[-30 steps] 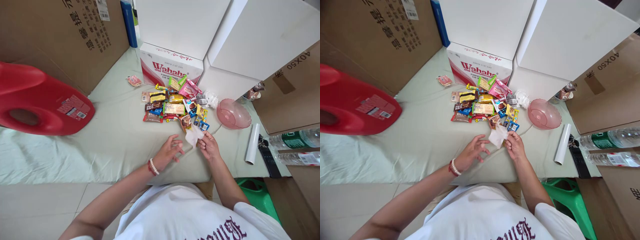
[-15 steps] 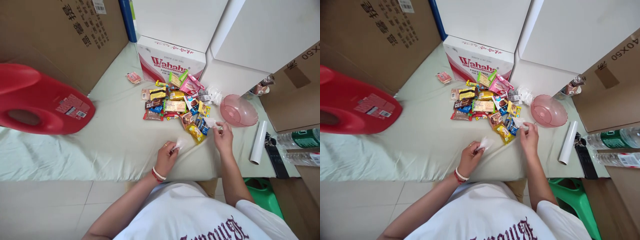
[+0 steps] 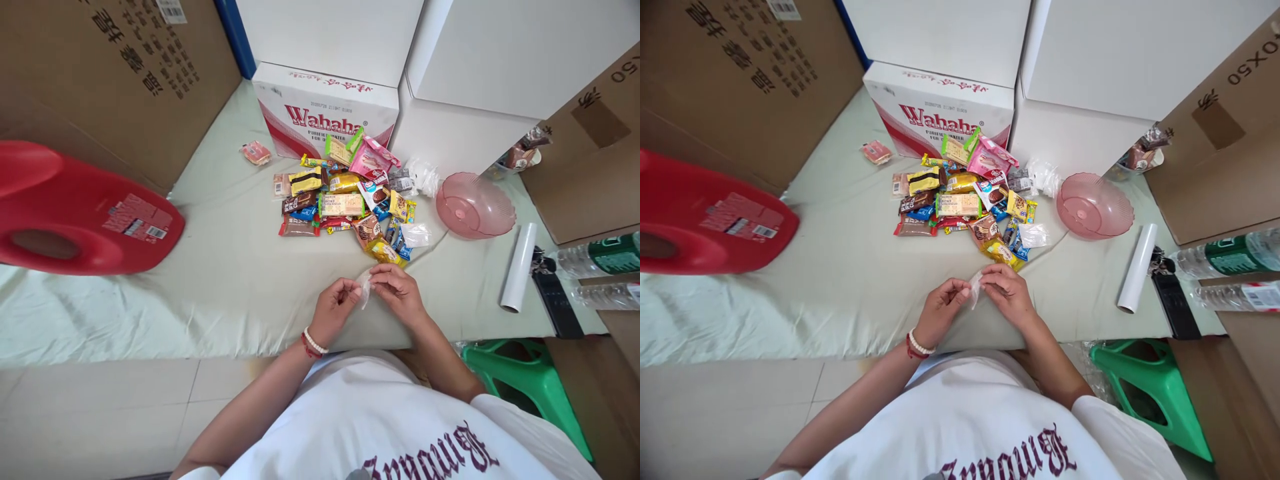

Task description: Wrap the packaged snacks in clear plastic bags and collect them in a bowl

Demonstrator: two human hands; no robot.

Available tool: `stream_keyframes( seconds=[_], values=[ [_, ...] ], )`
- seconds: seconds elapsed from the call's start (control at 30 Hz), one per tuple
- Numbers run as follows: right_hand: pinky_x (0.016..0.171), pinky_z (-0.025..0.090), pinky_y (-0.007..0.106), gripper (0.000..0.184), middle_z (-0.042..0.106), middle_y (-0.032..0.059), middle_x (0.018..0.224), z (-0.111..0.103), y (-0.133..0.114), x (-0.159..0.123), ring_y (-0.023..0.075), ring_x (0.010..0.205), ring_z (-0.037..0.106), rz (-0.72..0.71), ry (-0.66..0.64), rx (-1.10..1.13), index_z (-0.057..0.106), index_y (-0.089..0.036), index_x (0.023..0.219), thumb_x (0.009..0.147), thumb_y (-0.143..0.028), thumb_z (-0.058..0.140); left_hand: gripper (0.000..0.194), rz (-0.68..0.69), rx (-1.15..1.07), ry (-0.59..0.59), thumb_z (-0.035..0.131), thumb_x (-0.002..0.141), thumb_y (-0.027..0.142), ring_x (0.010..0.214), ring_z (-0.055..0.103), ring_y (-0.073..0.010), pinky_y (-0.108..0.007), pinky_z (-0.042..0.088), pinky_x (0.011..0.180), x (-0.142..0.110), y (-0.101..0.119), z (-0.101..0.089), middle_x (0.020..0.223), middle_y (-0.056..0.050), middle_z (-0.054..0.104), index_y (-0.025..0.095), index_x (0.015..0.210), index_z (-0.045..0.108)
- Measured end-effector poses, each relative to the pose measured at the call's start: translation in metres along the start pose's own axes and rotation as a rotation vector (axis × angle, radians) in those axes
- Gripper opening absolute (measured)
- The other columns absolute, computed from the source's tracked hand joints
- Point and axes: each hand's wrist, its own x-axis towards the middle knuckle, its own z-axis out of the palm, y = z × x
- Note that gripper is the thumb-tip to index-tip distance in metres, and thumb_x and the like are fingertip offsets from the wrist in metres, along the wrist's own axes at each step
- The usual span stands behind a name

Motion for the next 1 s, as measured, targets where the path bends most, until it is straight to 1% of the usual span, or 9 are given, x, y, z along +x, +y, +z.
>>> stream_keyframes(
  seconds=[0.07, 0.23, 0.47, 0.57, 0.7, 0.8, 0.87, 0.93, 1.0],
  values=[
    [0.089, 0.054, 0.037, 0.011, 0.071, 0.0056, 0.110, 0.000, -0.002, -0.003, 0.0203, 0.098, 0.067, -0.010, -0.020, 0.000, 0.081, -0.033, 0.096, 0.091, -0.032, 0.072, 0.039, -0.012, 0.009, -0.024, 0.074, 0.081, 0.056, 0.061, 0.045, -0.0116, -0.025, 0.035, 0.060, 0.001, 0.000, 0.002, 0.069, 0.002, 0.059, 0.017, 0.087, 0.068],
    [0.086, 0.055, 0.035, 0.007, 0.071, 0.0062, 0.106, -0.004, 0.000, -0.008, 0.0206, 0.098, 0.067, 0.065, 0.039, 0.140, 0.080, -0.031, 0.091, 0.087, -0.033, 0.075, 0.038, -0.044, -0.058, -0.024, 0.075, 0.079, 0.054, 0.066, 0.047, -0.0114, -0.025, 0.037, 0.064, 0.002, -0.001, -0.001, 0.071, 0.002, 0.059, 0.017, 0.081, 0.067],
    [0.087, 0.053, 0.032, 0.013, 0.071, 0.0041, 0.105, -0.035, 0.012, -0.013, 0.0173, 0.093, 0.066, 0.247, 0.205, 0.450, 0.076, -0.026, 0.080, 0.077, -0.035, 0.084, 0.046, -0.127, -0.209, -0.059, 0.077, 0.076, 0.062, 0.058, 0.035, -0.0078, -0.023, 0.028, 0.055, -0.001, -0.012, -0.019, 0.067, 0.005, 0.049, 0.018, 0.083, 0.063],
    [0.086, 0.053, 0.032, 0.013, 0.070, 0.0045, 0.107, -0.045, 0.014, -0.018, 0.0168, 0.089, 0.066, 0.312, 0.246, 0.411, 0.076, -0.024, 0.081, 0.079, -0.035, 0.082, 0.049, -0.135, -0.209, -0.116, 0.078, 0.074, 0.064, 0.058, 0.035, -0.0079, -0.023, 0.029, 0.056, -0.001, -0.011, -0.017, 0.067, 0.004, 0.049, 0.018, 0.081, 0.062],
    [0.076, 0.051, 0.029, 0.007, 0.068, 0.0029, 0.102, -0.047, 0.002, -0.028, 0.0151, 0.080, 0.061, 0.193, 0.388, 0.196, 0.077, -0.027, 0.090, 0.089, -0.031, 0.071, 0.048, -0.079, -0.179, -0.157, 0.080, 0.073, 0.061, 0.064, 0.042, -0.0096, -0.023, 0.036, 0.062, -0.001, -0.007, -0.010, 0.068, 0.003, 0.053, 0.017, 0.078, 0.063],
    [0.071, 0.052, 0.030, 0.023, 0.066, 0.0061, 0.117, -0.033, -0.016, -0.030, 0.0170, 0.081, 0.061, 0.111, 0.154, 0.070, 0.078, -0.032, 0.109, 0.086, -0.030, 0.075, 0.048, -0.069, -0.175, -0.176, 0.082, 0.071, 0.061, 0.067, 0.046, -0.0108, -0.024, 0.039, 0.065, -0.001, -0.005, -0.007, 0.069, 0.002, 0.056, 0.017, 0.076, 0.062],
    [0.069, 0.053, 0.031, 0.031, 0.067, 0.0066, 0.116, -0.017, -0.024, -0.025, 0.0174, 0.079, 0.062, 0.077, -0.033, 0.034, 0.078, -0.034, 0.114, 0.084, -0.029, 0.078, 0.050, -0.066, -0.185, -0.171, 0.084, 0.068, 0.061, 0.066, 0.045, -0.0107, -0.024, 0.038, 0.064, -0.002, -0.005, -0.008, 0.069, 0.002, 0.056, 0.017, 0.073, 0.060],
    [0.072, 0.053, 0.032, 0.021, 0.069, 0.0053, 0.102, -0.004, -0.025, -0.018, 0.0182, 0.080, 0.064, 0.036, -0.116, -0.001, 0.080, -0.034, 0.107, 0.088, -0.028, 0.075, 0.051, -0.051, -0.204, -0.146, 0.086, 0.067, 0.059, 0.065, 0.043, -0.0100, -0.023, 0.035, 0.062, -0.003, -0.006, -0.011, 0.067, 0.003, 0.053, 0.017, 0.069, 0.057],
    [0.074, 0.053, 0.032, 0.013, 0.069, 0.0041, 0.090, 0.002, -0.021, -0.012, 0.0189, 0.083, 0.064, 0.007, -0.107, -0.007, 0.081, -0.033, 0.098, 0.091, -0.027, 0.071, 0.052, -0.031, -0.240, -0.104, 0.087, 0.067, 0.058, 0.064, 0.041, -0.0094, -0.023, 0.034, 0.061, -0.005, -0.008, -0.017, 0.066, 0.004, 0.051, 0.017, 0.067, 0.055]
  ],
)
